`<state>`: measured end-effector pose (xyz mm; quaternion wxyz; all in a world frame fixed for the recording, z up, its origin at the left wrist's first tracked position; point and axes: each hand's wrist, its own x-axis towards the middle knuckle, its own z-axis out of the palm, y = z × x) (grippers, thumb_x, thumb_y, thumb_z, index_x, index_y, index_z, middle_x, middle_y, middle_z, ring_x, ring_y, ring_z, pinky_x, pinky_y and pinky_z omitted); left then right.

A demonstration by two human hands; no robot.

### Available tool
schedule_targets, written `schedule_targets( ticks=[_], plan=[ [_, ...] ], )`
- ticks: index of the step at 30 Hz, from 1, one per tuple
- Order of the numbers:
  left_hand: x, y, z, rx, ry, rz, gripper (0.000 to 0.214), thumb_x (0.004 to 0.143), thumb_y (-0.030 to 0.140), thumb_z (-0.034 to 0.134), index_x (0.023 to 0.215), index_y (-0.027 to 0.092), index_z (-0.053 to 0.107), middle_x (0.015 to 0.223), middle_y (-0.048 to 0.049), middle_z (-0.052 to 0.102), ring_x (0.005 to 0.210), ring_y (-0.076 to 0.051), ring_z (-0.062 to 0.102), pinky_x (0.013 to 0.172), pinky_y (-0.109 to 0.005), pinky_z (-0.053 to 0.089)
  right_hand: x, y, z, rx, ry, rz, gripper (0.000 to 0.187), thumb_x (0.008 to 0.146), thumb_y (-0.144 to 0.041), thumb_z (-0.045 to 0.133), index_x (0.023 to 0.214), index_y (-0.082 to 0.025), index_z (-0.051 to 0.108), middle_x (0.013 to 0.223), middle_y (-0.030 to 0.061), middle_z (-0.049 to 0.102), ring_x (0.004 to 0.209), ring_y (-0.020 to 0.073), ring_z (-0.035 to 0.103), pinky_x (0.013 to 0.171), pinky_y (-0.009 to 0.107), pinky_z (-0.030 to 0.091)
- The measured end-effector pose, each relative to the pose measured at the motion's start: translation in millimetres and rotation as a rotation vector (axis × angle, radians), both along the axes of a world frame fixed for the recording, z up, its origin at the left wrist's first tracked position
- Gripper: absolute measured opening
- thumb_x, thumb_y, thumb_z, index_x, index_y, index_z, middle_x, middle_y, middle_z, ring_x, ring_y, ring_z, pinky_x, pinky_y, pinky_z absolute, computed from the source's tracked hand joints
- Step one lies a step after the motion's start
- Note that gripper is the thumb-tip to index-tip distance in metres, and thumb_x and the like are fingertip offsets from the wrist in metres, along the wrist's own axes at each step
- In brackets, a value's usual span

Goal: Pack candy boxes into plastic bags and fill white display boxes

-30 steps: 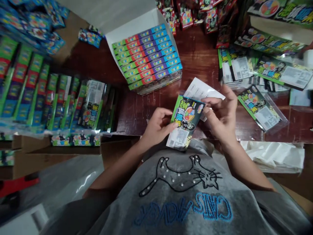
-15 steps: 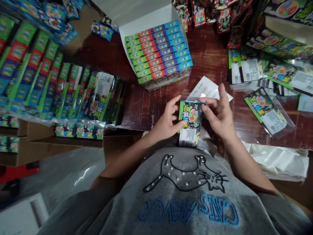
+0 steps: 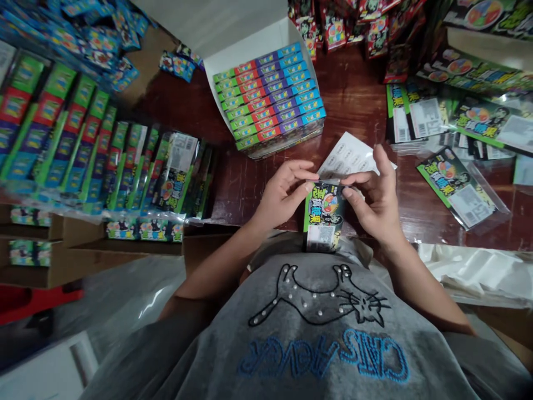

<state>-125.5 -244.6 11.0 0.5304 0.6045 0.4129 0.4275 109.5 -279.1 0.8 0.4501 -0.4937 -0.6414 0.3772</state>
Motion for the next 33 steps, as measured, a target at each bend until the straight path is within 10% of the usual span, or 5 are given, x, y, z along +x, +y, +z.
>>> schedule_targets(
  ticks=[5, 14, 23, 28, 33],
  plan=[
    [5, 0, 17.1, -0.019, 0.113, -0.063, 0.016, 0.097, 0.036, 0.08, 0.095, 0.019, 0.079, 0.112, -0.0078, 0.084, 0.105, -0.019, 0.079, 0.096, -0.033, 0.061, 9, -4, 17.7, -0.041, 0.095, 0.033, 0.074, 0.101, -0.048, 0.075, 0.165, -0.041, 0.039, 0.104, 0.0018, 0.074, 0.094, 0.0236, 0.075, 0.091, 0.045, 0.069],
    [8, 13, 31.4, -0.078, 0.191, -0.13, 0.02, 0.093, 0.039, 0.082, 0.094, 0.019, 0.081, 0.094, -0.0044, 0.085, 0.085, -0.016, 0.077, 0.08, -0.029, 0.06, 20, 13, 18.0, -0.198, 0.2, 0.078, 0.093, 0.095, -0.05, 0.084, 0.17, -0.041, 0.031, 0.094, -0.0022, 0.077, 0.081, 0.0208, 0.076, 0.084, 0.042, 0.069],
    [7, 6, 5.3, 0.052, 0.112, -0.17, 0.011, 0.095, 0.031, 0.081, 0.1, 0.022, 0.081, 0.114, -0.0076, 0.085, 0.106, -0.02, 0.08, 0.097, -0.036, 0.063, 52, 29, 71.9, -0.03, -0.247, 0.299, 0.018, 0.101, -0.043, 0.075, 0.108, -0.027, 0.073, 0.108, 0.0053, 0.075, 0.103, 0.0245, 0.072, 0.095, 0.046, 0.058],
    [12, 8, 10.0, 0.041, 0.139, -0.177, 0.012, 0.095, 0.031, 0.081, 0.102, 0.021, 0.081, 0.114, -0.008, 0.085, 0.104, -0.02, 0.081, 0.095, -0.034, 0.063, 37, 63, 86.0, -0.188, -0.542, 0.542, 0.014, 0.094, -0.038, 0.076, 0.094, -0.025, 0.071, 0.094, 0.0028, 0.074, 0.082, 0.0216, 0.067, 0.077, 0.041, 0.05],
    [9, 6, 13.8, 0.033, 0.133, -0.149, 0.01, 0.096, 0.028, 0.08, 0.103, 0.021, 0.081, 0.113, -0.0069, 0.085, 0.104, -0.019, 0.08, 0.096, -0.033, 0.062, 24, 61, 74.7, -0.045, -0.584, 0.398, 0.025, 0.094, -0.039, 0.079, 0.111, -0.024, 0.069, 0.11, 0.0082, 0.072, 0.094, 0.0264, 0.069, 0.082, 0.042, 0.053]
  ],
)
